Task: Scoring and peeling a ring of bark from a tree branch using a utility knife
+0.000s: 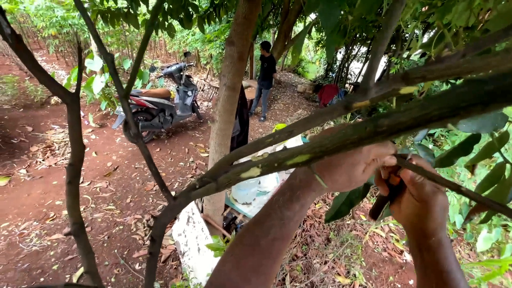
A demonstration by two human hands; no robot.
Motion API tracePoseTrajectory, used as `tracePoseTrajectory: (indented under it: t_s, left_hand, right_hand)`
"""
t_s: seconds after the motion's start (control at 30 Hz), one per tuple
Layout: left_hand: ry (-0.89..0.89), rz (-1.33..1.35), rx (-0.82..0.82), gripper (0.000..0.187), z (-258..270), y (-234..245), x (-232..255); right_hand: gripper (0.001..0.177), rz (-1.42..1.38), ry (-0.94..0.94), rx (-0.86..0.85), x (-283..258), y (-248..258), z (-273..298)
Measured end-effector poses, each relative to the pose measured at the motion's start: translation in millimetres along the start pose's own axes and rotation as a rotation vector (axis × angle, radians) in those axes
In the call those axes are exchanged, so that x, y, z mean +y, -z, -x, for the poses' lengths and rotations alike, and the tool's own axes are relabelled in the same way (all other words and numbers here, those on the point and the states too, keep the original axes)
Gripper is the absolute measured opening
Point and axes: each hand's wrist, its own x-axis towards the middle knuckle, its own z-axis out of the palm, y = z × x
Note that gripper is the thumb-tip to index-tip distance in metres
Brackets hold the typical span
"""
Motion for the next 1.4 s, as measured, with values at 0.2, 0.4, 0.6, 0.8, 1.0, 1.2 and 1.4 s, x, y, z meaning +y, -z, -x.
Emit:
tracePoseTrajectory:
  t_s: [0.2,0.4,0.6,0.8,1.0,1.2,1.4]
  left_hand:
    - [0.018,0.186,-0.031,0.022,-3.3,14.4,13.2]
    - [0.099,0.264,-0.081,0.022,5.0,6.4,-0.3]
    - [0.051,0.235,-0.043,0.021,-0.4,30.9,15.3]
    - [0.046,0.026,-0.105,0.025,0.7,78.1,21.5]
    - [0.170,0.027,-0.139,0.033,6.4,81.4,15.4]
    - [0.191,-0.013,-0.145,0.035,4.1,79.7,12.2]
    - [0.079,-0.047,-0.087,0.035,3.9,59.3,-5.9]
  right_hand:
    - [0.019,-0.114,-0.035,0.273,-10.3,-43.5,16.9]
    - [0.027,-0.251,0.134,0.312,19.2,-51.6,19.5]
    - [0.036,-0.261,0.104,0.381,-0.6,-88.9,16.2]
    - [0.036,-0.330,0.093,0.449,-8.0,-135.3,10.1]
    - [0.031,-0.419,-0.074,0.479,-7.5,-146.6,19.9]
    - [0.029,-0.471,-0.100,0.499,-5.5,-150.5,26.0]
    - [0.032,-0.736,-0.170,0.359,-43.0,-183.4,65.7]
